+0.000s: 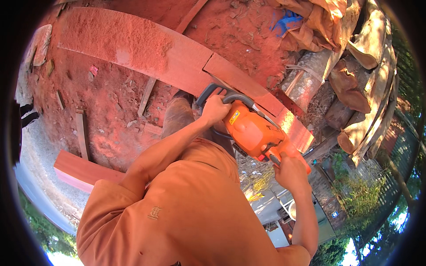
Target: The person uses a chainsaw to cut a long red-painted wooden plank into shorter sections. The person repositions the plank and continues cutting along its length, producing multiple cut pieces that remain on the ground.
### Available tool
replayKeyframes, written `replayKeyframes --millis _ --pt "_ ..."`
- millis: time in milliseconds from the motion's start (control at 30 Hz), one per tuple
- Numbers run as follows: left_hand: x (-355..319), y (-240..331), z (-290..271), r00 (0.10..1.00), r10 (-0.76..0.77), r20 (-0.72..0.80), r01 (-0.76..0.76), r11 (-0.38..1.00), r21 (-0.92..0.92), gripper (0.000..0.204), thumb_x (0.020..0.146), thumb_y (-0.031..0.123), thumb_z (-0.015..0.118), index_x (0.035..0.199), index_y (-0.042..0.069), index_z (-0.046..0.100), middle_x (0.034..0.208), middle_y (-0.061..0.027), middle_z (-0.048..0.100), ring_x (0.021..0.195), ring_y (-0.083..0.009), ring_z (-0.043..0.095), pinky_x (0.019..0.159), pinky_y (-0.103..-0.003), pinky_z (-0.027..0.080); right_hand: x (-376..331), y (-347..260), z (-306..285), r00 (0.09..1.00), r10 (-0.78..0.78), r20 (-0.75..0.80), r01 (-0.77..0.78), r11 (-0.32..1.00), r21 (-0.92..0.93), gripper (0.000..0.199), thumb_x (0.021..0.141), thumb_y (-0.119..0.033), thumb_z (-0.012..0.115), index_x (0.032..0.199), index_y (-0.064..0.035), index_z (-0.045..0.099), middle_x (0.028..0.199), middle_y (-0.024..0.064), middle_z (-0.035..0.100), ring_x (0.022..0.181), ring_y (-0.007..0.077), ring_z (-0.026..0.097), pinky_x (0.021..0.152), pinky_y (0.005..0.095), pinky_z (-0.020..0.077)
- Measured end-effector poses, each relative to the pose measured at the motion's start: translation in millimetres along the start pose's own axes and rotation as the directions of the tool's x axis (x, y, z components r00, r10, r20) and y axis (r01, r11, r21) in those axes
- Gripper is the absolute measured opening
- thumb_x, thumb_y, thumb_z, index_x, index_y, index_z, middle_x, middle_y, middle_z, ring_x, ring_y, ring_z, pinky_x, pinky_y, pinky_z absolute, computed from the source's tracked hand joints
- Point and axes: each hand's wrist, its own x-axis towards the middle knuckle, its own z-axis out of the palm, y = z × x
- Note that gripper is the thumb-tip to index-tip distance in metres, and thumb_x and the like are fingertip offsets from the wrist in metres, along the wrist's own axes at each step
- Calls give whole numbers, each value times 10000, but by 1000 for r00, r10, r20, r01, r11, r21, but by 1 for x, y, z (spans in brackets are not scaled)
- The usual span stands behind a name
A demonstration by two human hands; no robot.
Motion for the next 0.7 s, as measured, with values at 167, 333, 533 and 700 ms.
replayKeyframes --millis 167,333,533,700 --pt "-1 -6 -7 999 38 -25 -39 999 -16 219 775 194 640 817 -9 707 774 -264 668 803 -412 678 751 -463 522 -1 -6 1 1000 -20 -18 20 1000 5 275 824 -144 721 1006 32 612 778 251 681 758 417 683 694 503 529" --pt "0 -12 -12 999 43 -9 -43 999 -10 207 784 184 634 803 -13 695 748 -260 657 773 -405 676 724 -456 515 0 -16 1 1000 -24 -19 24 1000 -3 269 821 -131 717 996 41 608 748 251 674 724 422 681 663 505 532" --pt "3 -20 -9 997 65 -39 -65 998 -18 225 815 177 638 859 -29 717 667 -183 638 648 -232 640 653 -379 494 3 -18 3 1000 -23 -2 23 999 31 238 811 -101 702 973 43 604 736 254 672 704 425 681 651 506 535" --pt "6 -25 -17 998 65 9 -65 997 -51 230 827 185 650 831 -37 713 624 -97 613 607 -148 587 604 -347 472 10 -21 8 1000 4 16 -6 997 78 250 815 -115 713 967 40 588 729 251 660 695 434 661 632 517 509"
